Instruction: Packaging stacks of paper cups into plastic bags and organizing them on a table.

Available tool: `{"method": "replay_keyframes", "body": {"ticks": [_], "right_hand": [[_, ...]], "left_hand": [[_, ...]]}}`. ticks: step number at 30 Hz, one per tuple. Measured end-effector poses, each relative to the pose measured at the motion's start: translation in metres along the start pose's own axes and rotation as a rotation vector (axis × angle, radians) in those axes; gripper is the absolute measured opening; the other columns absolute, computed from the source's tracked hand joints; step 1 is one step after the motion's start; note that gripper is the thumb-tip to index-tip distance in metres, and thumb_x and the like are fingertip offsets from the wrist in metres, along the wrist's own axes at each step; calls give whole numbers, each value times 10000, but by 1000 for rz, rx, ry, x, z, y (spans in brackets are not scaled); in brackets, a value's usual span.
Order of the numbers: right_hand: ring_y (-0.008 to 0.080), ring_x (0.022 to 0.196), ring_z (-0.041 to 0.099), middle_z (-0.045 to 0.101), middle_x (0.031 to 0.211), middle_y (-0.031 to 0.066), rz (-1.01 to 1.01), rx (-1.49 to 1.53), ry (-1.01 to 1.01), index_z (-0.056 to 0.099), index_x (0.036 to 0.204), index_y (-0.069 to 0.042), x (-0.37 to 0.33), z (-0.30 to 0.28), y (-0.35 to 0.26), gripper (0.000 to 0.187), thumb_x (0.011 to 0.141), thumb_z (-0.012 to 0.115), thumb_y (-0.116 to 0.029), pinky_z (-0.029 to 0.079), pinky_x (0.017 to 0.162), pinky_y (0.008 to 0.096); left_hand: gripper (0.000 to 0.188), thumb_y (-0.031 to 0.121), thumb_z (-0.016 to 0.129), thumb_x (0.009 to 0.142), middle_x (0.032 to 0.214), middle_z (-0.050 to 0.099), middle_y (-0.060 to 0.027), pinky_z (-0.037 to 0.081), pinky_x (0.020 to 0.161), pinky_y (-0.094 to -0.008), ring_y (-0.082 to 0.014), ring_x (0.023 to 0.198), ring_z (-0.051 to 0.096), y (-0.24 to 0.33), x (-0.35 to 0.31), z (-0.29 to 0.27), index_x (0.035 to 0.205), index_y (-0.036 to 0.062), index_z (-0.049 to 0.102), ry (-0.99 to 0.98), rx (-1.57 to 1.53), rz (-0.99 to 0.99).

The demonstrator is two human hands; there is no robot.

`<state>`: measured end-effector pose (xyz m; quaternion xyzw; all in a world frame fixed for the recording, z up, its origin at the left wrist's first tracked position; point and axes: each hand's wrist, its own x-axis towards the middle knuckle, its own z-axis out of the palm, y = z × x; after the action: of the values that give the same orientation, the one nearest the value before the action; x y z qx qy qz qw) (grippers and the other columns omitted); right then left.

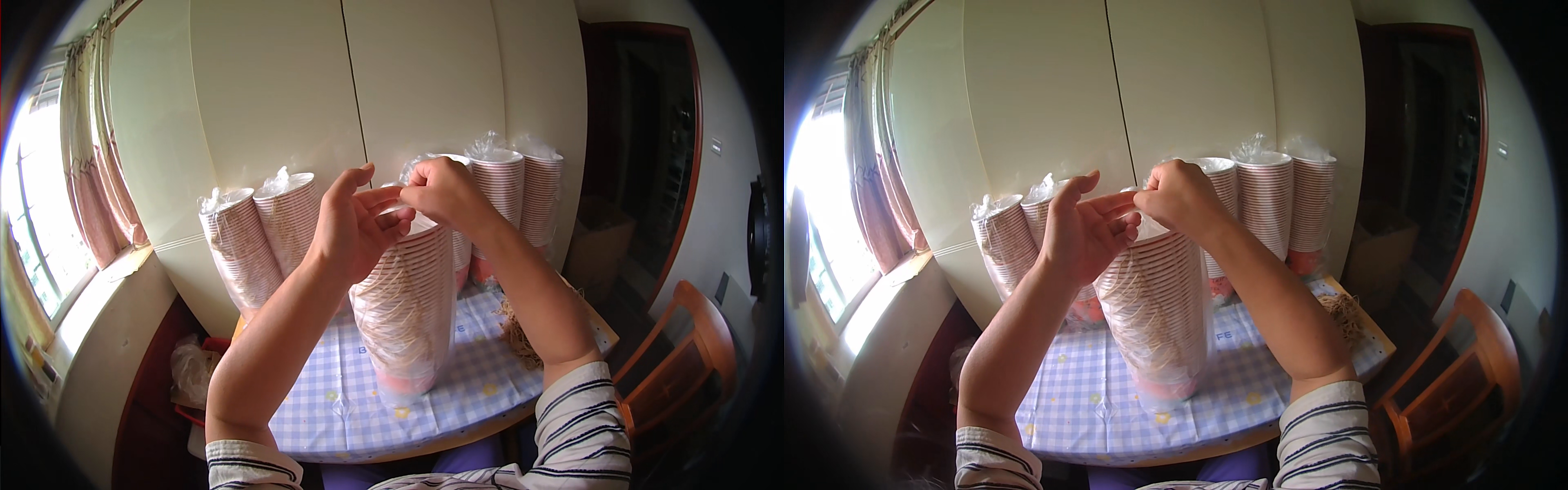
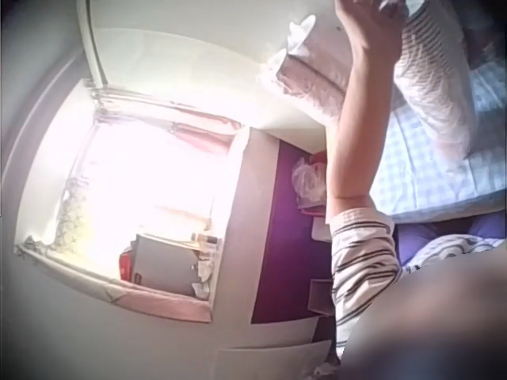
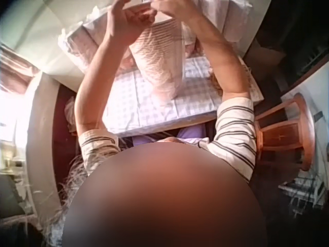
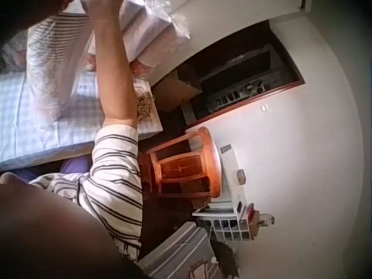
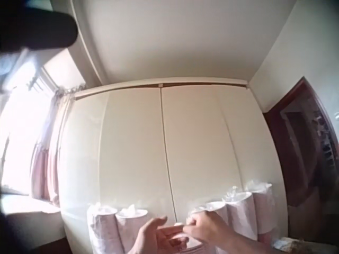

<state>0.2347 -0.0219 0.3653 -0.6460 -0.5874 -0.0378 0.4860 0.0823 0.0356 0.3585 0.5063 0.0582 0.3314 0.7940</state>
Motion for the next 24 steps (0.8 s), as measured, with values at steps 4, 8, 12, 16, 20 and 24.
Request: {"method": "replay_keyframes", "body": {"ticks": [4, 8, 12, 16, 20, 24], "right_hand": [[254, 580, 627, 632, 618, 161, -33, -59, -9, 636, 688, 6, -1, 1, 3, 213, 670, 660, -205, 500, 576, 360], [274, 608, 640, 643, 646, 172, -59, -107, 6, 650, 706, 1, -4, 1, -2, 219, 684, 673, -216, 507, 600, 370], [279, 624, 645, 646, 661, 178, -67, -125, 11, 650, 712, 1, -3, 3, 0, 219, 685, 672, -216, 509, 612, 373], [262, 622, 640, 646, 663, 172, -56, -117, 43, 649, 713, 5, -1, 0, 13, 223, 677, 674, -214, 504, 602, 359], [220, 618, 630, 653, 669, 137, -40, 4, -23, 655, 744, 10, -3, -1, 11, 223, 680, 662, -204, 494, 600, 331], [213, 661, 637, 669, 751, 128, -167, 94, -51, 652, 811, 9, -1, -7, 9, 183, 704, 689, -135, 504, 635, 333]], "left_hand": [[552, 380, 515, 865, 966, 565, -160, 470, 706, -316, -208, 774, 554, 0, 1, -3, 1054, -138, 522, -4, -2, -13], [527, 377, 527, 863, 941, 563, -161, 457, 665, -316, -210, 727, 536, 3, 4, -6, 1020, -127, 534, 24, 17, -28], [503, 389, 524, 871, 945, 567, -144, 441, 630, -310, -201, 675, 518, 5, 9, -11, 1060, -77, 537, 25, 100, -59], [409, 382, 556, 872, 935, 573, -120, 443, 593, -308, -191, 628, 524, 15, -1, -1, 1031, 6, 522, 132, 278, -88], [339, 308, 628, 855, 892, 561, -75, 449, 570, -299, -157, 614, 533, 24, 5, -14, 1034, 41, 520, 67, 350, -55], [461, 163, 719, 763, 890, 584, -96, 473, 616, -301, -163, 714, 563, 31, 11, -14, 1134, -24, 520, 93, 660, 40]]}}
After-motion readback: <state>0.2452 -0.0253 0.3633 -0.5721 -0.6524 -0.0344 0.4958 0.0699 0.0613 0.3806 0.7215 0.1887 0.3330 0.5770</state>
